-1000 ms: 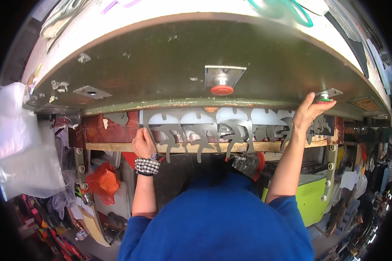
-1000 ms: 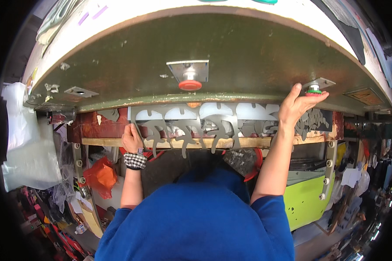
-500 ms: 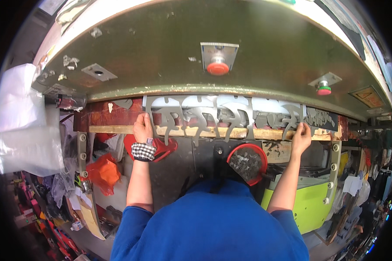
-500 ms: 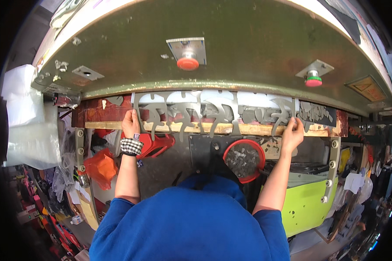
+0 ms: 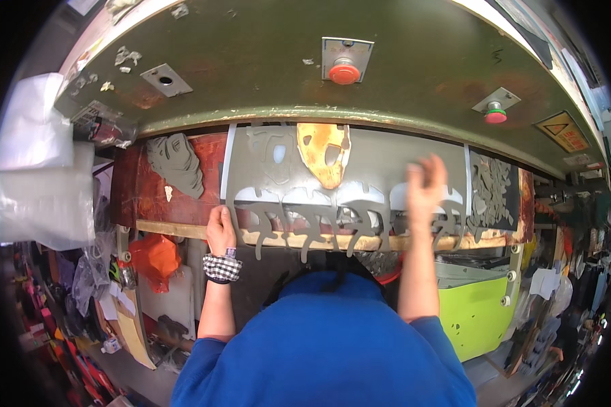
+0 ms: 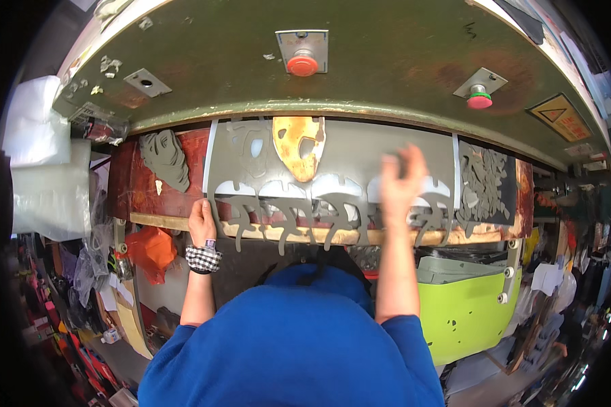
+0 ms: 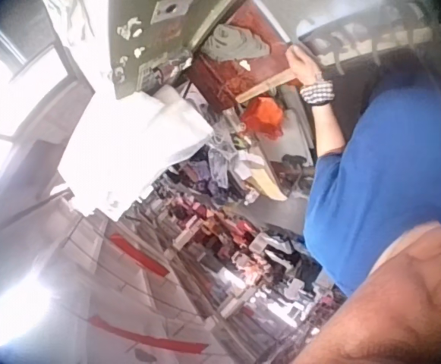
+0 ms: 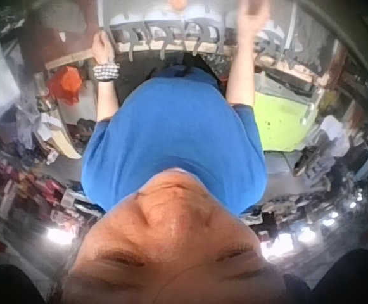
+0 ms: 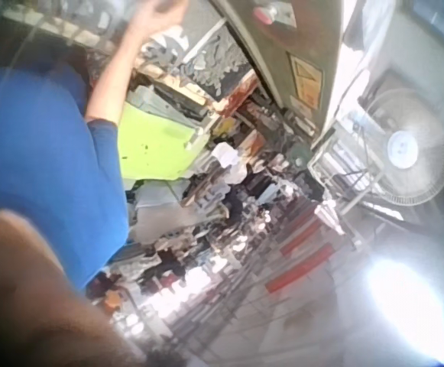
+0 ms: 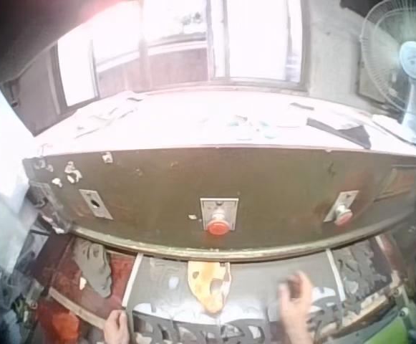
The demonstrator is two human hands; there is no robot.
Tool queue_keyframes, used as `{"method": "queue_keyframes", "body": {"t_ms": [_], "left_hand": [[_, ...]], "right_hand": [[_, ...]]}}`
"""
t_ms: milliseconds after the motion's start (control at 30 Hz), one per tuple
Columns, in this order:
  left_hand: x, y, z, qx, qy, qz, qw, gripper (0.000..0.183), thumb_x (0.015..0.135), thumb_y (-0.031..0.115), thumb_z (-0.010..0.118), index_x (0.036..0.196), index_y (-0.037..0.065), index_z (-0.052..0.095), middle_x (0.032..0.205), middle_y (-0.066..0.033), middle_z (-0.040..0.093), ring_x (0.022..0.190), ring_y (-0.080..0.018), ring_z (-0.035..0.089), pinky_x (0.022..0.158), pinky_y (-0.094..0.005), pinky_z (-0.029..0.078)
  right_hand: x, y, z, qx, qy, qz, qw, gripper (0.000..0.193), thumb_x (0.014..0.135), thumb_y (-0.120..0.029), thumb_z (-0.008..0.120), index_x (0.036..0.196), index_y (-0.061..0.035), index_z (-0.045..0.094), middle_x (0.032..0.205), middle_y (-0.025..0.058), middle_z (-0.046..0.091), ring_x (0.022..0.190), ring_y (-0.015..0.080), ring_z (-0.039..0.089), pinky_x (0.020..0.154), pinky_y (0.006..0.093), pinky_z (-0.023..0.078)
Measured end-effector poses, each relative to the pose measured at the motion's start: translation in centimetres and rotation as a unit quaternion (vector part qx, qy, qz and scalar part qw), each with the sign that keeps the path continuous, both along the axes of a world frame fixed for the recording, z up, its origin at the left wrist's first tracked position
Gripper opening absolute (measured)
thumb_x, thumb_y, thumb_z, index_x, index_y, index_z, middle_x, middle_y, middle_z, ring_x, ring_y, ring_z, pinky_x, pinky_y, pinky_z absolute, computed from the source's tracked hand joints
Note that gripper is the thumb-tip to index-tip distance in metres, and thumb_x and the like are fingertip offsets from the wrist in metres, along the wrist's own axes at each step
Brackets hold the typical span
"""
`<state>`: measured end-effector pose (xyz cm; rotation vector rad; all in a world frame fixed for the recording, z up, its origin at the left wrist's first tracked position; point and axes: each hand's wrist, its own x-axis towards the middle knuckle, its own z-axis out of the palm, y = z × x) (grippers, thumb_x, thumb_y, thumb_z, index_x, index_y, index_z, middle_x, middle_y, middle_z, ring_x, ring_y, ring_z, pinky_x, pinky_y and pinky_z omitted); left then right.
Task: The person operates a die-cutting machine to cut gray plastic pieces from a sheet. They repeatedly place the sheet and die into the machine, press the activation button, and remove the cut pieces, stacking them on the workbench.
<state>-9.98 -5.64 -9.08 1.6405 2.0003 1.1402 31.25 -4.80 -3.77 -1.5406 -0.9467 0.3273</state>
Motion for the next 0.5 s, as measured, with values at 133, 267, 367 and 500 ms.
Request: {"method": "queue_keyframes", "body": {"t_ms": [133,267,367,500], "left_hand": [[0.4,-1.2,4.4,0.000,-0.036,0.066,0.997,0.020,0.094,0.016,0.056,0.110,0.005,0.060,0.083,-0.0091,0.062,0.072,-0.0192,0.058,0.068,-0.0321,0.048],[3.1,-1.8,7.2,0.044,-0.026,-0.038,0.998,0.021,0.093,0.009,0.057,0.113,0.006,0.059,0.080,-0.0029,0.059,0.072,-0.0111,0.055,0.066,-0.0258,0.047],[5.9,-0.9,6.8,0.007,-0.078,-0.172,0.982,0.019,0.091,0.006,0.059,0.109,0.005,0.062,0.080,-0.0038,0.060,0.073,-0.0121,0.057,0.065,-0.0255,0.047],[10.6,-0.4,6.7,0.048,-0.029,-0.255,0.965,0.018,0.093,0.016,0.055,0.100,0.003,0.066,0.086,-0.0132,0.064,0.080,-0.0269,0.062,0.074,-0.0357,0.047]], "right_hand": [[-12.7,0.0,0.6,-0.141,-0.235,0.231,0.934,0.099,0.059,-0.026,0.086,0.141,-0.0079,0.034,0.138,0.0347,0.027,0.131,0.0529,0.023,0.107,0.0538,0.030],[-15.6,-4.2,-0.7,-0.126,-0.208,0.163,0.956,0.096,0.057,-0.017,0.086,0.141,-0.0128,0.038,0.140,0.0324,0.022,0.132,0.0503,0.023,0.106,0.0511,0.033],[-14.4,-6.7,-0.3,-0.123,-0.105,0.191,0.968,0.093,0.057,-0.010,0.086,0.139,-0.0112,0.042,0.139,0.0218,0.033,0.131,0.0358,0.035,0.106,0.0426,0.036],[-12.9,-9.0,2.2,-0.079,0.210,0.240,0.945,0.095,0.063,0.003,0.082,0.143,-0.0001,0.031,0.131,0.0160,0.049,0.122,0.0234,0.049,0.102,0.0353,0.042]]}}
